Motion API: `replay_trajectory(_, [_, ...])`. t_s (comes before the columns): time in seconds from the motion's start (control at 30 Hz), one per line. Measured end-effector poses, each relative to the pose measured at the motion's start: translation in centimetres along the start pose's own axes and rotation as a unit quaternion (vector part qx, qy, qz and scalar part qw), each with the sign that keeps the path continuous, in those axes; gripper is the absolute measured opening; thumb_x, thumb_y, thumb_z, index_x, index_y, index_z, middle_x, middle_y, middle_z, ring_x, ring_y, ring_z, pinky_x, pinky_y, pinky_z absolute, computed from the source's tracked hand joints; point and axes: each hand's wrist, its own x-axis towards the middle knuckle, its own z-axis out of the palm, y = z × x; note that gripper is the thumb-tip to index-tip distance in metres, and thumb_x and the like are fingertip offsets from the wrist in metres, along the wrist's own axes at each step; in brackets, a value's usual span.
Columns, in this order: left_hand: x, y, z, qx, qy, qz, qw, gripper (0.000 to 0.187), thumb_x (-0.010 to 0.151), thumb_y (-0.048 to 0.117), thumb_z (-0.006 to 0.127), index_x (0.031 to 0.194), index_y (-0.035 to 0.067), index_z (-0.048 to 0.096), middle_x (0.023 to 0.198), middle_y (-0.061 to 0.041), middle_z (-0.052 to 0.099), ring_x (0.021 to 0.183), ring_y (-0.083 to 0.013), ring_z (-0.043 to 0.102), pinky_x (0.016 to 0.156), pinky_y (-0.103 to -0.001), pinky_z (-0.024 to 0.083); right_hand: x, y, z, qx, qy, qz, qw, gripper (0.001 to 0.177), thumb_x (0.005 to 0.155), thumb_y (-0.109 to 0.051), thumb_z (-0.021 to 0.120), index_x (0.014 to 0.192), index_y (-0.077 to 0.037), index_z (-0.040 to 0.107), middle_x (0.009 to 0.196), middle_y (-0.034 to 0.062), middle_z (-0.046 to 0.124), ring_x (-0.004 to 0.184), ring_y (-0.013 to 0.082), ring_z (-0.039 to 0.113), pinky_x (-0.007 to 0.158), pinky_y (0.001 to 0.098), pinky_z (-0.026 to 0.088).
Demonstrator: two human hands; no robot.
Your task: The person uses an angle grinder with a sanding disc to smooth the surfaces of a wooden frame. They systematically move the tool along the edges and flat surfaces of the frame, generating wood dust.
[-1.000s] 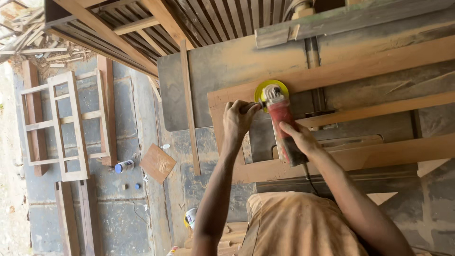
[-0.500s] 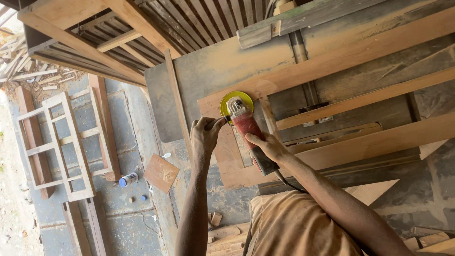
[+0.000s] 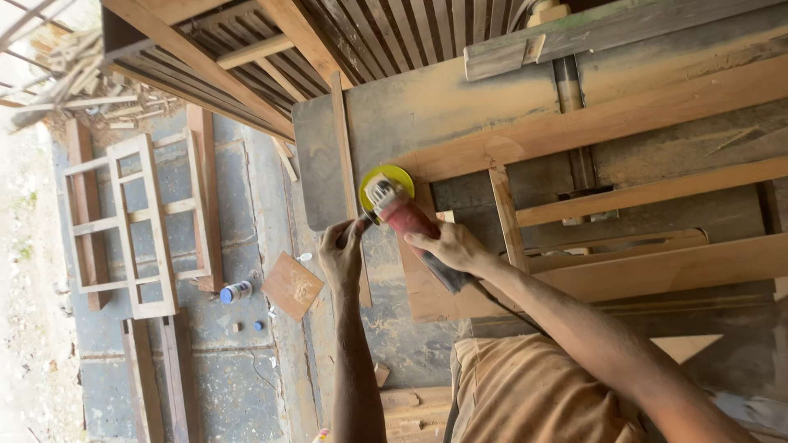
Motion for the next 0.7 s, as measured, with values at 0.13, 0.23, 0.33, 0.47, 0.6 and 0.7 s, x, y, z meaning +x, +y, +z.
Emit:
replay_trajectory(0.13, [-0.1, -2.9, 2.2, -0.061, 0.028, -0.005, 0.998, 0.035, 0.088, 0.037, 0.082, 0.107, 0.009, 0.077, 0.105, -0.007, 0.067, 0.092, -0.0186, 0.068, 0.081, -0.034, 0.058, 1.8, 1.1, -0.9, -0.112, 0.038, -0.004, 0.993, 0.065, 0.085, -0.070, 0.060, 0.108, -0.009, 0.069, 0.072, 0.0105, 0.072, 0.058, 0.0179, 0.072, 0.050, 0.0314, 0.058])
replay_trajectory(0.23, [0.4, -2.2, 5.4, -0.048, 0.028, 0.074, 0.996, 0.032, 0.089, 0.032, 0.082, 0.109, 0.008, 0.076, 0.107, -0.009, 0.067, 0.095, -0.0213, 0.068, 0.083, -0.034, 0.058, 1.5, 0.9, -4.1, -0.054, 0.067, 0.013, 0.996, 0.064, 0.087, -0.065, 0.068, 0.108, -0.004, 0.071, 0.078, 0.0094, 0.073, 0.061, 0.0180, 0.071, 0.052, 0.0321, 0.056])
replay_trajectory(0.33, [-1.0, -0.6, 8.2, -0.044, -0.016, 0.089, 0.995, 0.029, 0.092, 0.030, 0.081, 0.109, 0.008, 0.075, 0.105, -0.010, 0.067, 0.094, -0.0234, 0.068, 0.085, -0.035, 0.058, -1.6, 1.2, -7.3, 0.076, 0.021, 0.152, 0.985, 0.061, 0.085, -0.056, 0.067, 0.109, 0.000, 0.067, 0.072, 0.0116, 0.069, 0.052, 0.0234, 0.068, 0.044, 0.0368, 0.057])
replay_trajectory(0.47, [-2.1, 3.5, 11.9, -0.062, -0.033, 0.085, 0.994, 0.030, 0.088, 0.029, 0.082, 0.108, 0.009, 0.072, 0.104, -0.013, 0.065, 0.092, -0.0273, 0.067, 0.081, -0.038, 0.056, -4.4, 0.6, -11.3, 0.113, 0.065, 0.142, 0.981, 0.056, 0.087, -0.051, 0.070, 0.114, -0.002, 0.064, 0.076, 0.0071, 0.066, 0.057, 0.0183, 0.067, 0.048, 0.0350, 0.057])
replay_trajectory(0.6, [-4.0, 6.8, 14.9, -0.080, -0.028, 0.115, 0.990, 0.032, 0.088, 0.029, 0.083, 0.109, 0.008, 0.070, 0.101, -0.014, 0.064, 0.094, -0.0308, 0.064, 0.083, -0.042, 0.053, -7.3, 0.6, -14.0, 0.136, 0.088, 0.163, 0.973, 0.059, 0.085, -0.053, 0.068, 0.121, -0.006, 0.061, 0.079, 0.0076, 0.063, 0.056, 0.0181, 0.065, 0.047, 0.0366, 0.057])
replay_trajectory(0.7, [-5.4, 8.8, 17.4, -0.079, -0.033, 0.113, 0.990, 0.038, 0.087, 0.032, 0.083, 0.111, 0.008, 0.067, 0.104, -0.015, 0.063, 0.096, -0.0304, 0.064, 0.085, -0.041, 0.053, -9.1, 0.9, -16.7, 0.148, 0.090, 0.163, 0.971, 0.062, 0.085, -0.054, 0.068, 0.124, -0.007, 0.060, 0.080, 0.0082, 0.064, 0.059, 0.0175, 0.065, 0.049, 0.0361, 0.057])
